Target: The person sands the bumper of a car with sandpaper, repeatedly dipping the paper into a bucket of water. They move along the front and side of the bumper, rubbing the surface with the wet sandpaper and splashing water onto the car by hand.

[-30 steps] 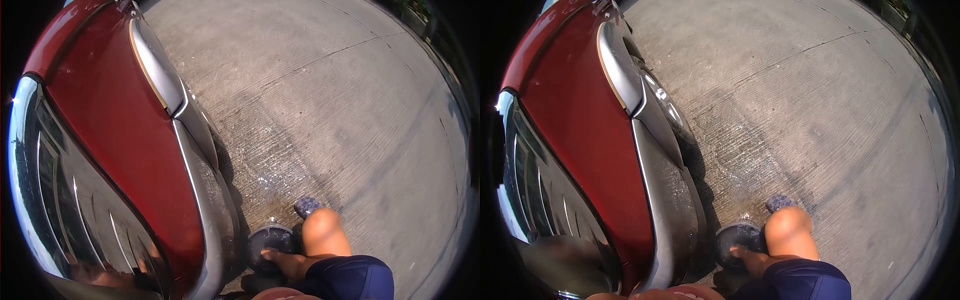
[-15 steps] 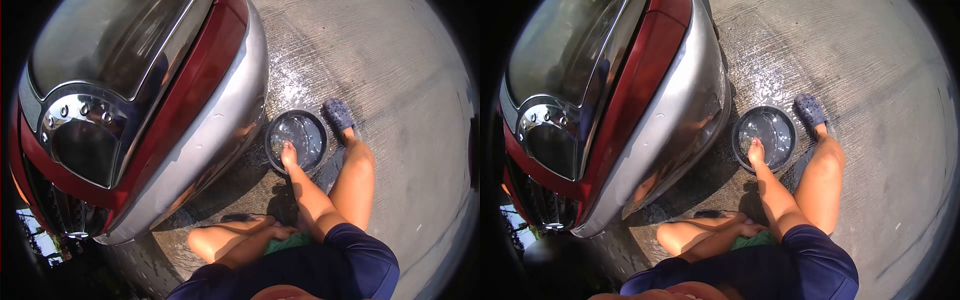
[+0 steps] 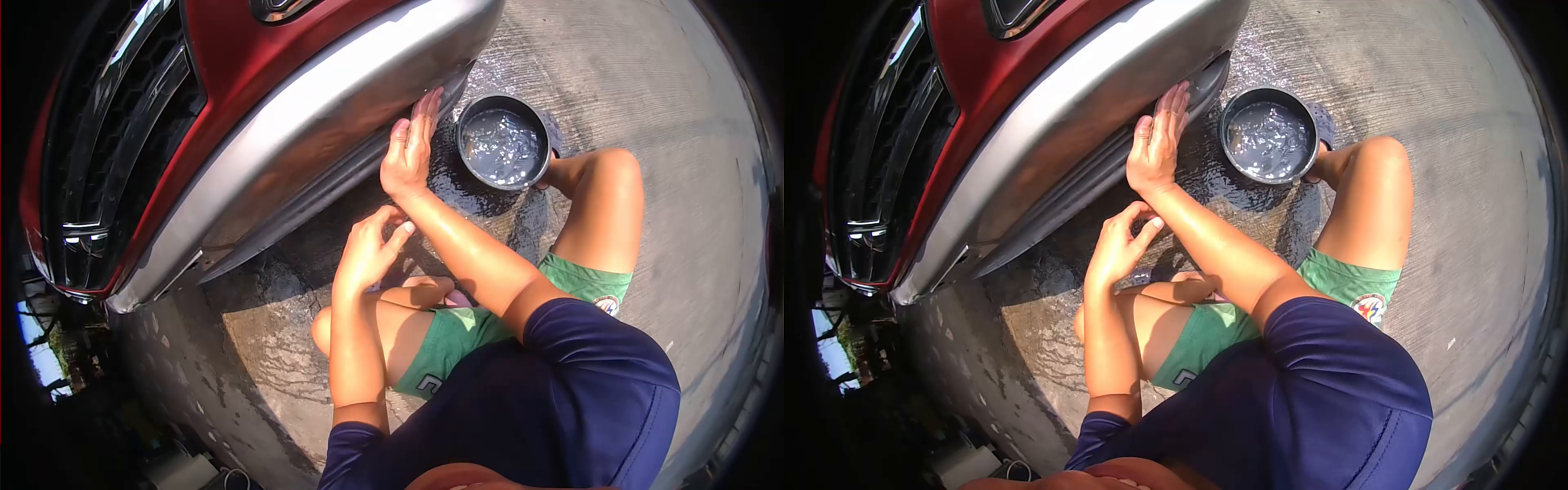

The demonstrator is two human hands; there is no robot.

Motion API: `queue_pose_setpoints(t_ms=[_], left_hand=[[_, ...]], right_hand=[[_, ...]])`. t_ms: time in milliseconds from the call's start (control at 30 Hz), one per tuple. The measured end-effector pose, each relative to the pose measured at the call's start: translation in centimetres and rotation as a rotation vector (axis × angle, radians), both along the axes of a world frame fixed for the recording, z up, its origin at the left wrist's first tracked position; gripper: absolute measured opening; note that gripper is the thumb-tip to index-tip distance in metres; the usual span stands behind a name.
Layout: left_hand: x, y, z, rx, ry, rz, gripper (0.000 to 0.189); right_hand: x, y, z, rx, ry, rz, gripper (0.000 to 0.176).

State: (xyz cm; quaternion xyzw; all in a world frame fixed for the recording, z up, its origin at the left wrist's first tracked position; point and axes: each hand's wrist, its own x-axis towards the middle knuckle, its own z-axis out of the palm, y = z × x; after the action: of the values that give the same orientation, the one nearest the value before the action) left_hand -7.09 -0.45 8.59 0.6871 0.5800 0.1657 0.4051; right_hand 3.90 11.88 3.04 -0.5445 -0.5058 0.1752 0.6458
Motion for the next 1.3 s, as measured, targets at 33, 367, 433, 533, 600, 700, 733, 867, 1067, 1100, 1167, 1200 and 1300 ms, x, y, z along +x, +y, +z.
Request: queue_pose_setpoints(t_ms=[33, 367, 433, 533, 600, 700, 733, 867, 1067, 1100, 1167, 1200, 1300], left_hand=[[-2.3, 0.8, 0.1, 0.08, 0.045, 0.036, 0.038], [-6.3, 4.7, -5.6, 0.113, -0.285, 0.281, 0.028], [-6.8, 4.7, -5.8, 0.141, -0.308, 0.284, 0.029], [-6.9, 5.7, -5.8, 0.162, -0.372, 0.361, 0.03], [-6.1, 6.5, -6.3, 0.176, -0.476, 0.393, 0.031], [-5.5, 7.7, -6.2, 0.174, -0.468, 0.466, 0.034], [-5.4, 7.8, -5.7, 0.168, -0.473, 0.491, 0.035], [-5.4, 6.7, -5.0, 0.186, -0.552, 0.53, 0.036], [-4.8, 7.0, -4.6, 0.238, -0.645, 0.602, 0.03], [-4.8, 7.4, -4.9, 0.243, -0.652, 0.636, 0.03], [-4.7, 8.4, -5.2, 0.259, -0.657, 0.682, 0.029], [-4.0, 8.5, -4.0, 0.311, -0.7, 0.698, 0.031], [-5.1, 7.9, -3.6, 0.331, -0.705, 0.674, 0.04]], right_hand=[[-2.5, -1.0, -1.3, 0.087, -0.074, 0.025, 0.068], [-2.0, 0.1, -1.3, 0.102, -0.003, 0.105, 0.091], [3.8, 5.7, 0.3, 0.109, 0.189, -0.098, 0.091], [14.4, 13.5, 0.0, 0.152, 0.619, 0.195, 0.092], [12.0, 11.6, 2.3, 0.129, 0.634, 0.105, 0.09], [2.8, 4.3, -0.1, 0.13, 0.159, -0.046, 0.087], [1.8, 2.7, 0.1, 0.14, 0.128, 0.013, 0.087], [8.6, 8.7, 0.0, 0.107, 0.288, -0.012, 0.09], [8.2, 9.0, 2.6, 0.056, 0.49, -0.01, 0.088], [4.0, 6.5, 1.6, 0.112, 0.338, -0.074, 0.086], [-4.3, 0.5, -0.2, 0.22, 0.103, 0.057, 0.086], [-7.9, -1.1, -1.1, 0.248, 0.102, 0.088, 0.088], [-8.5, -0.5, -0.8, 0.217, 0.118, 0.004, 0.087]])
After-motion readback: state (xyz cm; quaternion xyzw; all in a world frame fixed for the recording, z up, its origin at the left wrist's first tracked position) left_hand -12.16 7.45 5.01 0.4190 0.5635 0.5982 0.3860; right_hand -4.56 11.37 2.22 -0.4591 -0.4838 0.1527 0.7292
